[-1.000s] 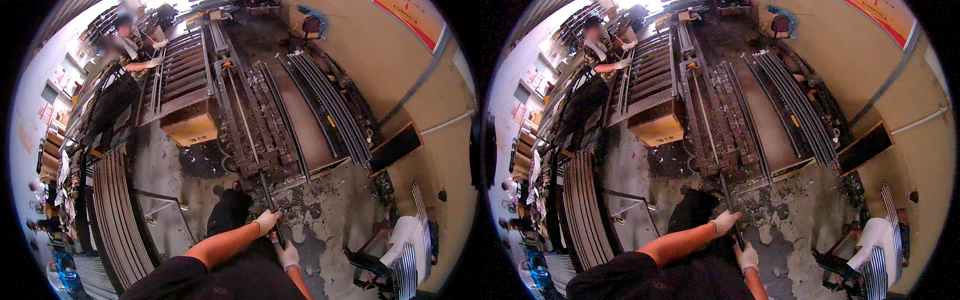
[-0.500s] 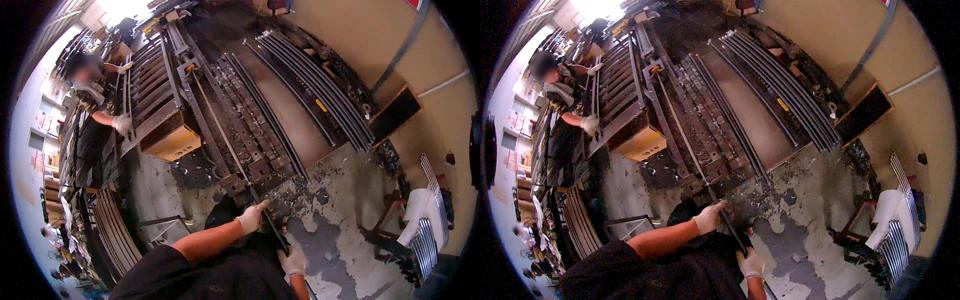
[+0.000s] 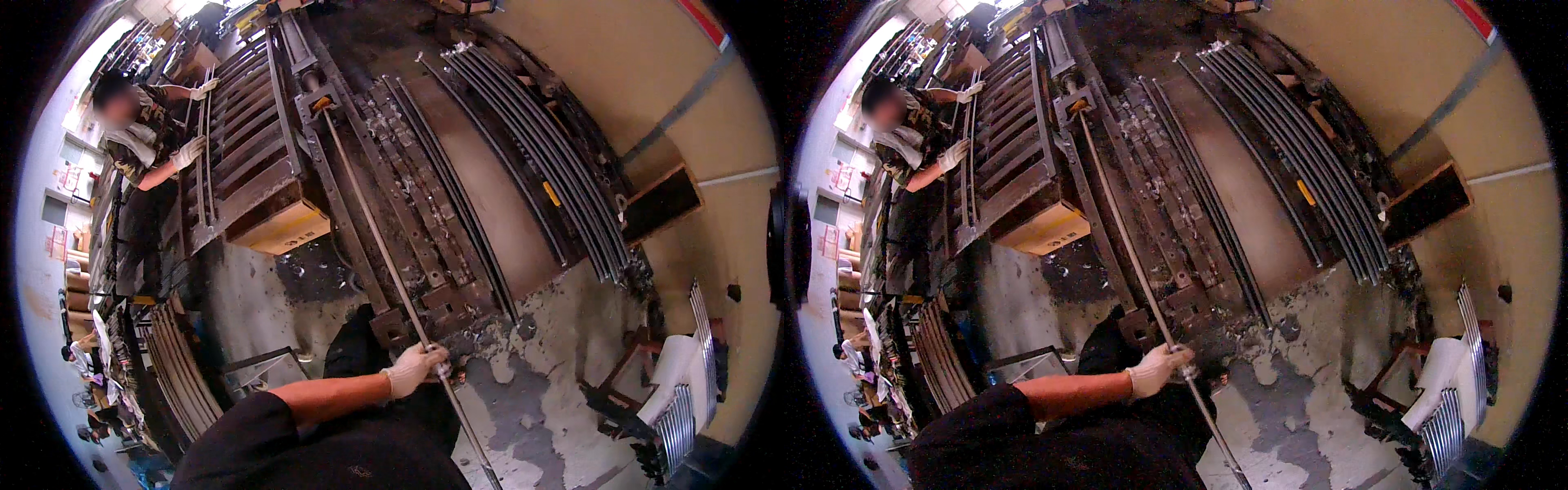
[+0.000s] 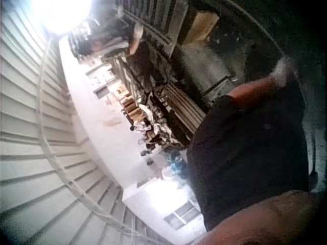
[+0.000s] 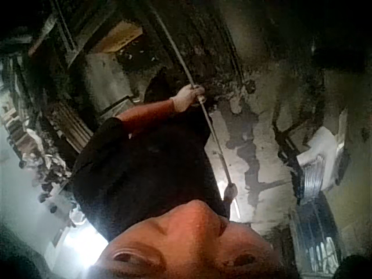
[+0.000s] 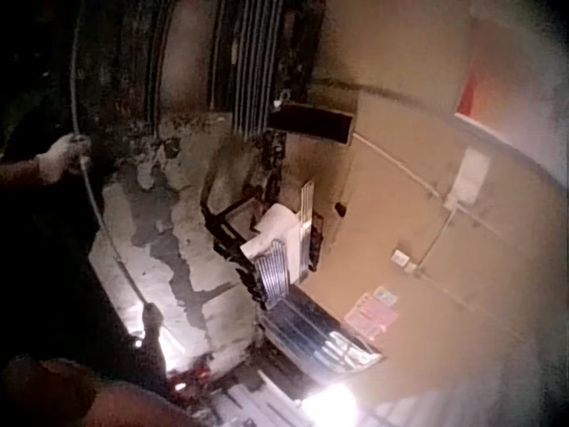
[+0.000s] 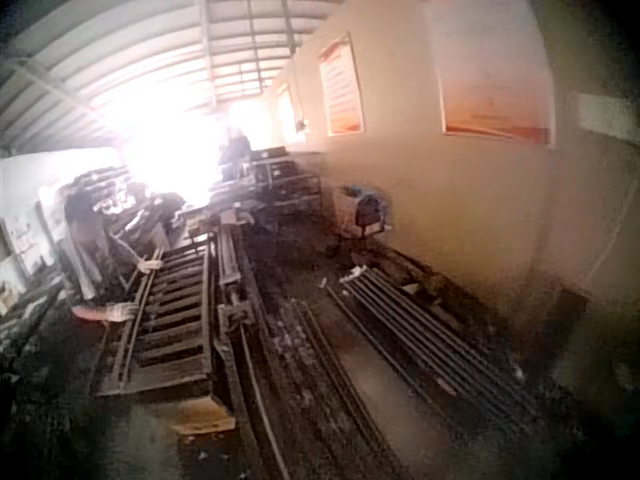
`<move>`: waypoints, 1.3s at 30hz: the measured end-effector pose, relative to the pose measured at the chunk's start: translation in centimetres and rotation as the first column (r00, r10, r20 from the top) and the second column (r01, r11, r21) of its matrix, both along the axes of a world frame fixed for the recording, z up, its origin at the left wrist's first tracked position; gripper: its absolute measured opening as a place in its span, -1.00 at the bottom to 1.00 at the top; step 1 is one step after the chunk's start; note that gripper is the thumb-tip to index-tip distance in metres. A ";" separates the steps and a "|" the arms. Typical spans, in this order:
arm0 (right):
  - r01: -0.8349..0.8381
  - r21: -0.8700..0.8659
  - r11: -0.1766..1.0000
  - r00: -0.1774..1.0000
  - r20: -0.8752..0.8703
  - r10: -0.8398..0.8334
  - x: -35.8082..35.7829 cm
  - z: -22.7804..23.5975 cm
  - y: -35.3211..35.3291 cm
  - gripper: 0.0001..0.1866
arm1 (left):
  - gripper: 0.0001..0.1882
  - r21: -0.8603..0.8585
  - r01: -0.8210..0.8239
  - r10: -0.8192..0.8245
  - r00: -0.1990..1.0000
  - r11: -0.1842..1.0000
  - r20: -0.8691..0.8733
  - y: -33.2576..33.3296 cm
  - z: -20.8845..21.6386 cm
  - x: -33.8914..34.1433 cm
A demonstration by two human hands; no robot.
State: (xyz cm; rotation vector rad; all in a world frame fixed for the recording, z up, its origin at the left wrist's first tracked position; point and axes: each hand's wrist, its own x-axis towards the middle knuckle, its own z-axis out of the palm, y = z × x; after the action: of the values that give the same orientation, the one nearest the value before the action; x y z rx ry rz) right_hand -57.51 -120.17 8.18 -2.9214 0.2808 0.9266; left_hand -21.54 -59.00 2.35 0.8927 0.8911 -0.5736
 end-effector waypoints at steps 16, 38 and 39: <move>0.203 0.264 0.943 0.923 -0.372 -0.095 23.0 0.9 36.5 -0.47 | -0.67 0.681 -0.149 0.037 0.984 0.717 0.176 36.8 7.3 18.1; 0.119 0.685 0.719 0.923 -0.343 0.174 25.6 -7.7 60.3 -0.26 | -0.41 0.800 0.549 -0.077 0.811 -0.241 -0.580 59.9 -0.2 26.7; 0.331 0.526 0.783 0.843 -0.537 0.005 23.5 -5.0 55.5 -0.39 | -0.41 0.803 0.562 -0.038 0.814 -0.197 -0.579 62.3 -1.1 25.8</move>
State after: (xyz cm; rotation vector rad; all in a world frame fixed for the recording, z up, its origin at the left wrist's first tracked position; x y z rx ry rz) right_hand -33.96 -64.63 3.14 -1.9903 0.2117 1.4375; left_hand 4.30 3.30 1.24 2.6820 1.4811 -0.3798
